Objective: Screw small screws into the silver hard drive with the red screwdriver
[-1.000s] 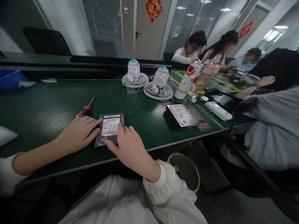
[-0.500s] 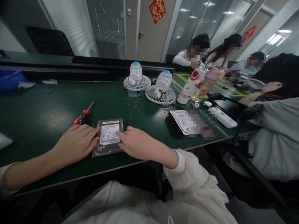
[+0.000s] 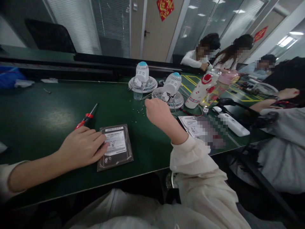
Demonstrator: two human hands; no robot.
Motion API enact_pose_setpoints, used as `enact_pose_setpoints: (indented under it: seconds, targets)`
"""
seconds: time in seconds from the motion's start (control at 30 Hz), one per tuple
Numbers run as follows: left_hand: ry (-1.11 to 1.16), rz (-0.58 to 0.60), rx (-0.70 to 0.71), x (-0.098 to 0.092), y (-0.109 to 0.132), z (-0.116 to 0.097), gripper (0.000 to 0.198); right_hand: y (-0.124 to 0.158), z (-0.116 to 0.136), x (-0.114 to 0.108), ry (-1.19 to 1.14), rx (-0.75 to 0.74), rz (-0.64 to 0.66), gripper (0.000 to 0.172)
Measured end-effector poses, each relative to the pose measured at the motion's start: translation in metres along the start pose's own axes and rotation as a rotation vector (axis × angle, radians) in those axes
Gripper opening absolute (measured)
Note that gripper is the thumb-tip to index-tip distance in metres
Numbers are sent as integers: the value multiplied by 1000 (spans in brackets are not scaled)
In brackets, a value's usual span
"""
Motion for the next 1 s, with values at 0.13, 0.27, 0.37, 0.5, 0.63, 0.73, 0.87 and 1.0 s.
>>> enact_pose_setpoints:
  seconds: [0.13, 0.27, 0.37, 0.5, 0.63, 0.73, 0.87, 1.0]
  targets:
    - [20, -23, -39, 2, 5, 0, 39, -19, -1, 27, 18, -34, 66, 43]
    - [31, -4, -84, 2, 12, -2, 38, -20, -2, 43, 27, -72, 72, 44]
    - [28, 49, -149, 2, 13, -3, 47, -19, -2, 47, 20, -98, 78, 43]
    - [45, 102, -216, 6, 15, -4, 56, -22, -2, 52, -7, -126, 104, 43]
    - [52, 115, -242, 10, 18, -5, 58, -26, -2, 56, -52, -134, 108, 43]
    - [80, 91, -238, 13, 19, -6, 59, -26, 0, 57, -92, -129, 106, 43]
    - [129, 79, -221, 14, 19, -7, 59, -26, 2, 58, -167, -105, 106, 43]
    - [145, 77, -227, 13, 19, -8, 58, -28, 0, 61, -303, -87, 124, 44]
Point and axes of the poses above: each hand's wrist, its own y-axis away from the middle knuckle, its own x-axis out of the palm, z = x × y, the point moved 1 cm from there along -y, towards the middle knuckle, and after that the axes turned 7 degrees about x, right-handed, at the moved point
